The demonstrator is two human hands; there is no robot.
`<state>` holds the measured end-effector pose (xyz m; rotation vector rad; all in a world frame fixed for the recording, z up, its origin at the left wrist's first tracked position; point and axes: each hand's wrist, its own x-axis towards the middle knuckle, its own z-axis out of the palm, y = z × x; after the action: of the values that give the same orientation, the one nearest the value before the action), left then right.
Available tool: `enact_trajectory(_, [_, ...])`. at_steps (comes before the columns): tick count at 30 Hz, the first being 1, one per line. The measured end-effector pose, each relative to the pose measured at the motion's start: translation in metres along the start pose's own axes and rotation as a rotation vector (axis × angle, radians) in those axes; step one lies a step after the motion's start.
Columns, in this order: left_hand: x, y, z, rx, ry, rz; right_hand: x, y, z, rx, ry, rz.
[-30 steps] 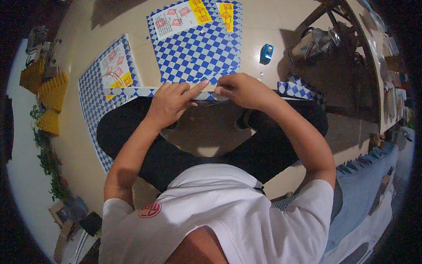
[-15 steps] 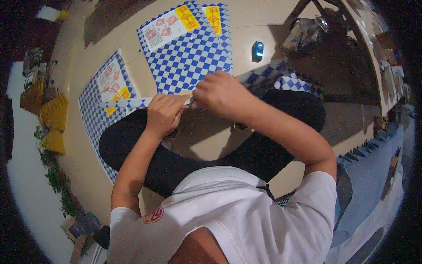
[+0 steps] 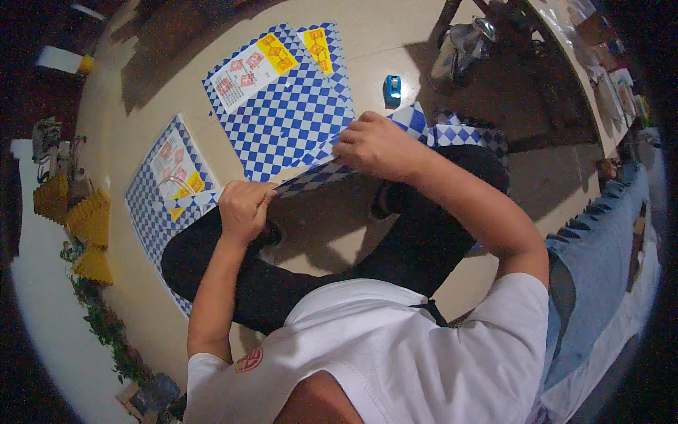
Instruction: The person assembles a flat cardboard sheet into a box by folding the sides and securing them with adhesive tape. The person sits on the floor and uses a tape dispenser to seal the box flaps.
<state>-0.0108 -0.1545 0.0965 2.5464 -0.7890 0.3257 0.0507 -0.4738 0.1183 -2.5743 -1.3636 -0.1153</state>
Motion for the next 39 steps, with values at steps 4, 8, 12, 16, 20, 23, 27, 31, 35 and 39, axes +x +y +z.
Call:
enact_trajectory(4, [-0.001, 0.001, -0.003, -0.024, 0.000, -0.032, -0.002, -0.001, -0.003, 0.013, 0.013, 0.041])
enact_trajectory(8, [-0.002, 0.000, -0.005, -0.022, -0.004, -0.036, 0.001, -0.011, -0.003, 0.019, 0.006, 0.024])
enact_trajectory(12, [-0.002, -0.003, -0.005, 0.034, 0.000, -0.020, -0.001, -0.004, 0.001, -0.012, -0.035, -0.047])
enact_trajectory(16, [0.016, 0.023, -0.008, 0.033, -0.011, 0.029, 0.001, -0.005, 0.009, 0.016, 0.069, -0.108])
enact_trajectory(20, [0.024, 0.041, 0.008, 0.081, -0.078, 0.028, 0.014, -0.021, 0.018, 0.034, 0.143, -0.182])
enact_trajectory(23, [0.024, 0.035, 0.003, 0.067, -0.025, 0.033, 0.010, -0.016, 0.013, -0.035, 0.084, -0.138])
enact_trajectory(27, [0.020, 0.025, -0.012, 0.029, -0.018, -0.012, -0.001, 0.006, -0.006, -0.008, 0.014, -0.061])
enact_trajectory(31, [0.016, 0.012, -0.028, 0.022, 0.040, -0.046, -0.008, 0.027, -0.032, -0.082, 0.118, 0.008])
enact_trajectory(35, [0.016, 0.007, -0.040, 0.026, 0.122, -0.083, -0.017, 0.038, -0.054, 0.279, 0.228, 0.258])
enact_trajectory(39, [0.029, 0.009, -0.060, 0.005, 0.241, -0.067, 0.000, 0.025, -0.080, 1.142, 0.597, 0.454])
